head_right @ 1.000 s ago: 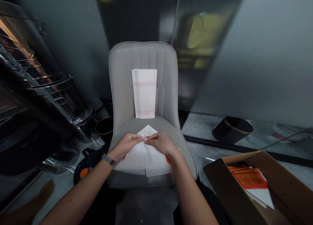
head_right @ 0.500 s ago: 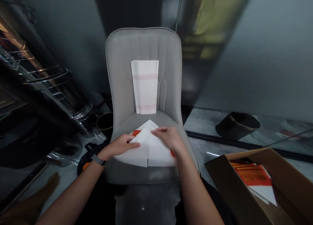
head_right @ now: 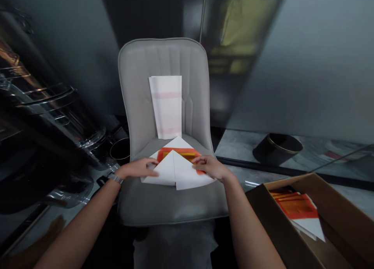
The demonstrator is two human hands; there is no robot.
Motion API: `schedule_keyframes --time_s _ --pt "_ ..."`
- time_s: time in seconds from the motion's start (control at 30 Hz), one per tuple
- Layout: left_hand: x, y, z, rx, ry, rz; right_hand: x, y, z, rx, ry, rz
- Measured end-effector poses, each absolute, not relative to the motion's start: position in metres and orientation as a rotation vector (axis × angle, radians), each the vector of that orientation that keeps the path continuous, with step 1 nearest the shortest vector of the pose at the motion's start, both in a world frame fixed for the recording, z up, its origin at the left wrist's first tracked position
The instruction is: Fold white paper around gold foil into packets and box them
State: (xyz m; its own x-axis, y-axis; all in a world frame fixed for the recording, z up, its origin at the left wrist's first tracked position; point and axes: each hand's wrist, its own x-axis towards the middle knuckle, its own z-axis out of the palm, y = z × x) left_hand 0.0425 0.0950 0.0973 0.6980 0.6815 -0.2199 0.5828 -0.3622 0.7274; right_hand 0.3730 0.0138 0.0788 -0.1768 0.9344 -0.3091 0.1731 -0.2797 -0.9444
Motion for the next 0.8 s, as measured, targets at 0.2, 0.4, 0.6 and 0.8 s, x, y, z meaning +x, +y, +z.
schedule_keyframes --time_s 0.2,0.4,0.6,0.8 --pt "0.028 0.065 0.087 2.347 0.966 -0.172 0.377 -0.001 0.075 -1.362 -1.993 1.692" --pt "0.042 0.051 0.116 2.22 0.924 -0.15 0.377 -0.017 0.083 -1.325 -2.025 1.627" --pt "0.034 0.051 0.134 1.946 0.867 -0.127 0.383 -0.023 0.093 -1.178 -1.603 1.86" --pt "0.016 0.069 0.119 1.599 0.639 -0.067 0.384 -0.011 0.089 -1.182 -1.543 1.91"
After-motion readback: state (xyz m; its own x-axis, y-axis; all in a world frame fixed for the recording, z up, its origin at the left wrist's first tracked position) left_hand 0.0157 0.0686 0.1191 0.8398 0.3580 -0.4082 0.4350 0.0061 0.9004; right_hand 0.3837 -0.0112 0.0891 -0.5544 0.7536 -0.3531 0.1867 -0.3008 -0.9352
